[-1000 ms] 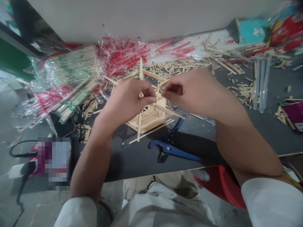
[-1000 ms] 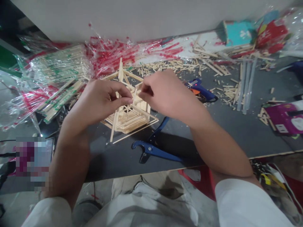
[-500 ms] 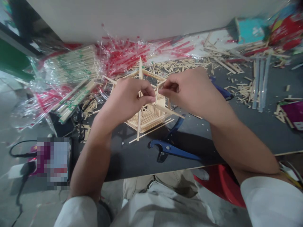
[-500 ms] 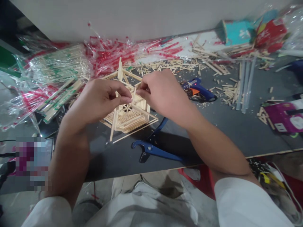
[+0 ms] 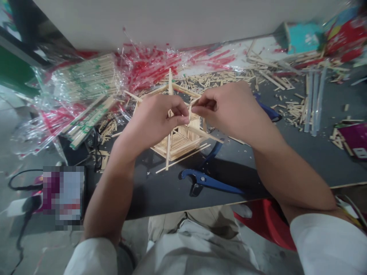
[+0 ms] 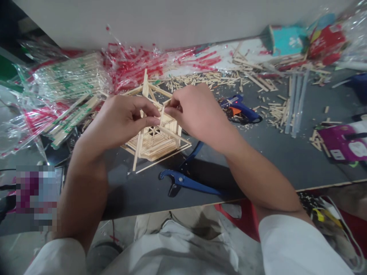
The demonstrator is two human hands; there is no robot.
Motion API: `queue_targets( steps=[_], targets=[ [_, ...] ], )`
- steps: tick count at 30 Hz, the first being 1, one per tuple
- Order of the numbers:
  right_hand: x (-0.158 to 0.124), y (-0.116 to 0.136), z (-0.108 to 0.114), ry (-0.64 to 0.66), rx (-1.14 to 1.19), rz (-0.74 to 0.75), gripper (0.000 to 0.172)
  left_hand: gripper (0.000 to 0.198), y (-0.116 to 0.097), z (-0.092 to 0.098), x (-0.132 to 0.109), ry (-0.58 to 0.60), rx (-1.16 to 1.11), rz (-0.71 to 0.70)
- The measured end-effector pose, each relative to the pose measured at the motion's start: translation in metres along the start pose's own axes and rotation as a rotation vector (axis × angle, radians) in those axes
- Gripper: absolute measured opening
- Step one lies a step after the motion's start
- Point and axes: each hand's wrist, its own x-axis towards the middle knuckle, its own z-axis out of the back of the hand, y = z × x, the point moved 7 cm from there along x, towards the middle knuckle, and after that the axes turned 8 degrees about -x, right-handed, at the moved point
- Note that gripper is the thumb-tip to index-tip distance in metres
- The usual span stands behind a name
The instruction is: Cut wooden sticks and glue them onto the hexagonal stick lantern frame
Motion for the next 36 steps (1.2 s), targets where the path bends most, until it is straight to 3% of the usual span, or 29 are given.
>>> queue_targets(
  steps=[12, 16, 19, 25, 30, 36],
  targets=[
    [0.001, 0.003, 0.003, 0.013, 0.03, 0.034, 0.021, 0.006, -0.003, 0.002, 0.0, -0.017, 0.054, 0.024],
    [-0.002, 0.007, 0.002, 0.103, 0.035, 0.058, 0.032, 0.018, -0.001, 0.002, 0.001, -0.07, 0.106, 0.044],
    [-0.003, 0.01, 0.0, 0.182, 0.068, 0.051, 0.037, 0.026, 0.001, -0.004, 0.002, -0.038, 0.098, 0.069],
    [-0.002, 0.01, -0.001, 0.174, 0.129, 0.047, 0.031, 0.03, -0.001, -0.008, 0.001, -0.033, 0.045, 0.058],
    [-0.001, 0.008, -0.003, 0.173, 0.125, 0.046, 0.027, 0.044, 0.001, -0.01, 0.003, -0.025, 0.095, 0.063],
    [0.0, 0.007, -0.004, 0.188, 0.185, 0.041, 0.022, 0.042, 0.0, -0.011, 0.005, 0.008, 0.114, 0.039]
  ],
)
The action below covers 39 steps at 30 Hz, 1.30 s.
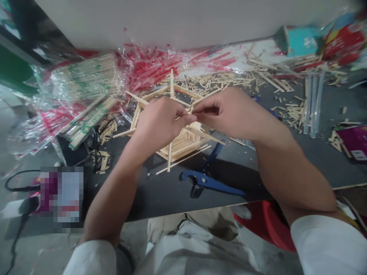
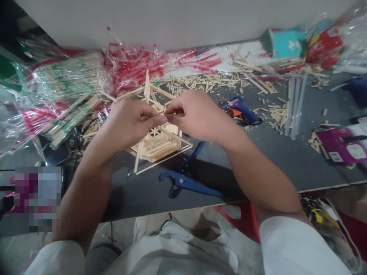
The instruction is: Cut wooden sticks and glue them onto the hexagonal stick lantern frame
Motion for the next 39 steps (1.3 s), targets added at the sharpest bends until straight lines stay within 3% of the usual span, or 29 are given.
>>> queue_targets(
  steps=[21, 32, 36, 39],
  targets=[
    [0.002, -0.005, 0.0, -0.036, -0.016, 0.008, 0.02, 0.043, 0.002, 0.001, 0.0, 0.0, -0.028, -0.003],
    [0.0, -0.015, 0.016, -0.334, -0.145, -0.033, 0.014, 0.031, 0.003, 0.007, -0.002, -0.056, -0.075, -0.021],
    [-0.002, -0.012, 0.019, -0.368, -0.138, -0.043, 0.008, 0.028, 0.004, 0.006, -0.002, -0.051, -0.078, -0.009],
    [0.0, -0.009, 0.017, -0.351, -0.105, -0.025, 0.017, 0.031, 0.005, 0.005, -0.001, -0.039, -0.059, -0.005]
  ],
)
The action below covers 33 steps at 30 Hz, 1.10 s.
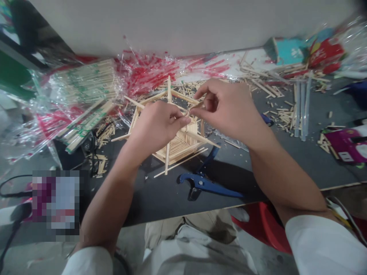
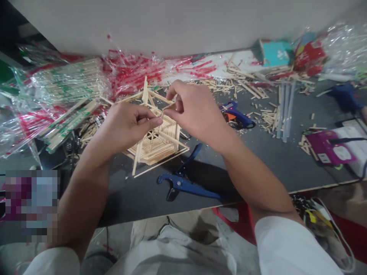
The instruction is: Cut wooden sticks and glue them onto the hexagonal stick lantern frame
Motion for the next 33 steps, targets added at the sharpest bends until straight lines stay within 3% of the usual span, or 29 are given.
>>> queue_targets(
  steps=[8, 26, 33],
  targets=[
    [-0.0003, 0.0042, -0.0029, 0.054, 0.036, 0.037, 0.004, 0.031, -0.0017, -0.0001, -0.0002, -0.001, 0.025, -0.023],
    [-0.0004, 0.0023, -0.0041, 0.048, 0.048, 0.043, 0.005, 0.034, -0.0037, -0.0037, 0.0008, 0.019, 0.035, -0.018],
    [0.0005, 0.0008, -0.0038, 0.06, 0.029, 0.051, 0.008, 0.019, -0.002, 0.0008, -0.0004, 0.06, -0.052, -0.013]
  ],
)
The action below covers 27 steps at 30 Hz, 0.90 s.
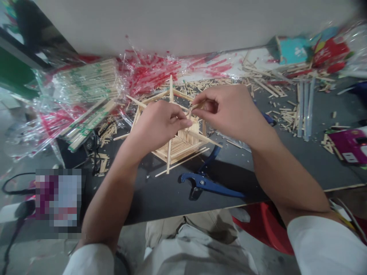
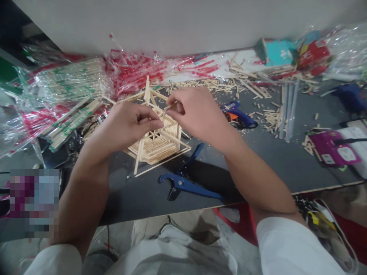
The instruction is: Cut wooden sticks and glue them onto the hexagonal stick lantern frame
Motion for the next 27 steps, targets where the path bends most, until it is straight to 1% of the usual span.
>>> queue_targets(
  steps=[3, 6, 11, 14, 16, 18, 22, 27],
  targets=[
    [0.0, -0.001, 0.0, 0.006, -0.01, 0.004, 0.01, 0.015, 0.001, 0.001, 0.0, 0.007, -0.023, 0.02],
    [0.0, -0.002, -0.001, 0.007, 0.0, 0.008, 0.011, 0.015, 0.002, 0.001, 0.0, -0.002, -0.025, 0.015],
    [0.0, -0.002, -0.003, 0.014, 0.023, 0.0, 0.009, 0.017, 0.003, -0.001, 0.001, 0.0, -0.013, 0.022],
    [-0.001, 0.0, 0.0, 0.004, 0.011, 0.002, 0.01, 0.017, 0.002, -0.001, 0.0, -0.005, 0.015, 0.036],
    [-0.002, 0.001, 0.006, -0.022, -0.007, 0.008, 0.008, 0.018, 0.0, 0.001, -0.001, -0.007, 0.022, 0.024],
    [-0.004, 0.002, 0.013, -0.054, -0.028, 0.012, 0.003, 0.017, -0.002, 0.004, -0.002, -0.006, 0.018, -0.001],
    [-0.007, -0.001, 0.025, -0.09, -0.06, 0.008, 0.011, 0.013, -0.009, 0.015, -0.009, 0.008, 0.03, -0.056],
    [-0.011, 0.0, 0.032, -0.085, -0.075, 0.035, 0.012, 0.017, -0.016, 0.035, -0.021, 0.026, 0.101, -0.069]
  ],
)
